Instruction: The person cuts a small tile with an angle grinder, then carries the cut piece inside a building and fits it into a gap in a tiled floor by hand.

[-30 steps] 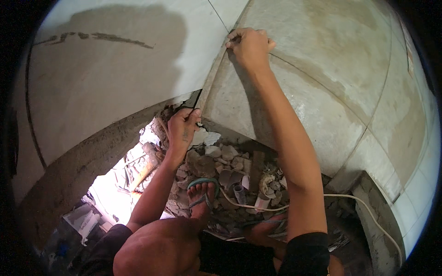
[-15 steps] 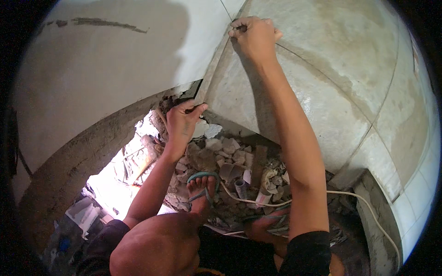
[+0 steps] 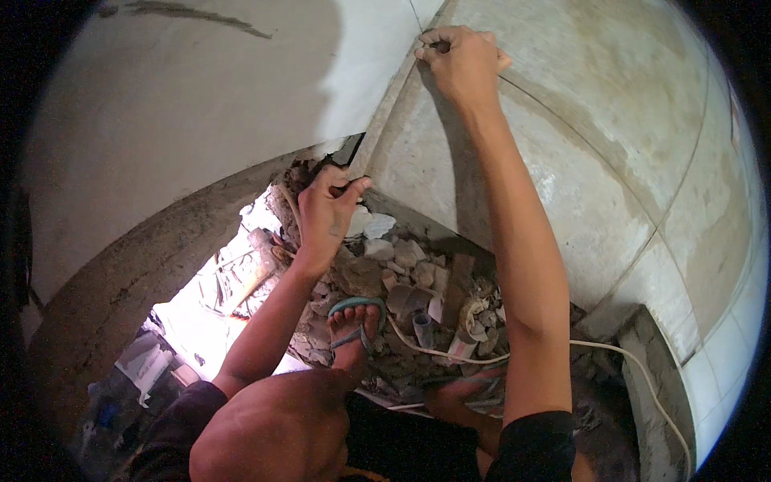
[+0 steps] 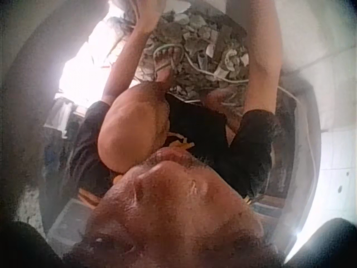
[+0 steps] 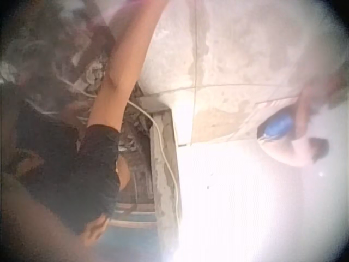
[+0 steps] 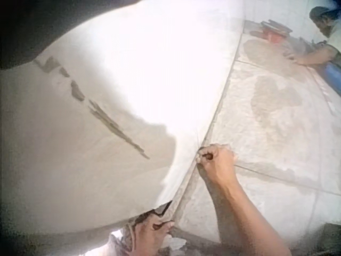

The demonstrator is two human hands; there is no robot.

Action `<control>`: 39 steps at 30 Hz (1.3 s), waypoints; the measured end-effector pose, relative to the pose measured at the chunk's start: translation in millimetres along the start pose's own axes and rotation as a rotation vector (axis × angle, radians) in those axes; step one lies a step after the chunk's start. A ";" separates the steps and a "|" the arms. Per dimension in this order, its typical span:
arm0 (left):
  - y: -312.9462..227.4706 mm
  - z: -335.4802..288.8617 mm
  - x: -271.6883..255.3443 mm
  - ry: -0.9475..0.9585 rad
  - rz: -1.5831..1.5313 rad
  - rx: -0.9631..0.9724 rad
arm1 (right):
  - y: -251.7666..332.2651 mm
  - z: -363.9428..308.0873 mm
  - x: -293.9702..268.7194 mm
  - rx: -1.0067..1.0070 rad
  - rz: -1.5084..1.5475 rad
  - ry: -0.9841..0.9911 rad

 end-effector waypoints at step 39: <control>16.5 3.2 1.5 -0.014 -0.069 -0.179 | -1.8 -1.9 3.1 0.014 0.021 -0.040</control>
Point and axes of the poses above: each hand's wrist, its own z-axis towards the middle knuckle, its own x-axis out of the palm, y = z × x, the point moved 4 cm from there along z, towards the middle knuckle, and after that the axes turned 14 degrees about -z, right-handed, at the moved point
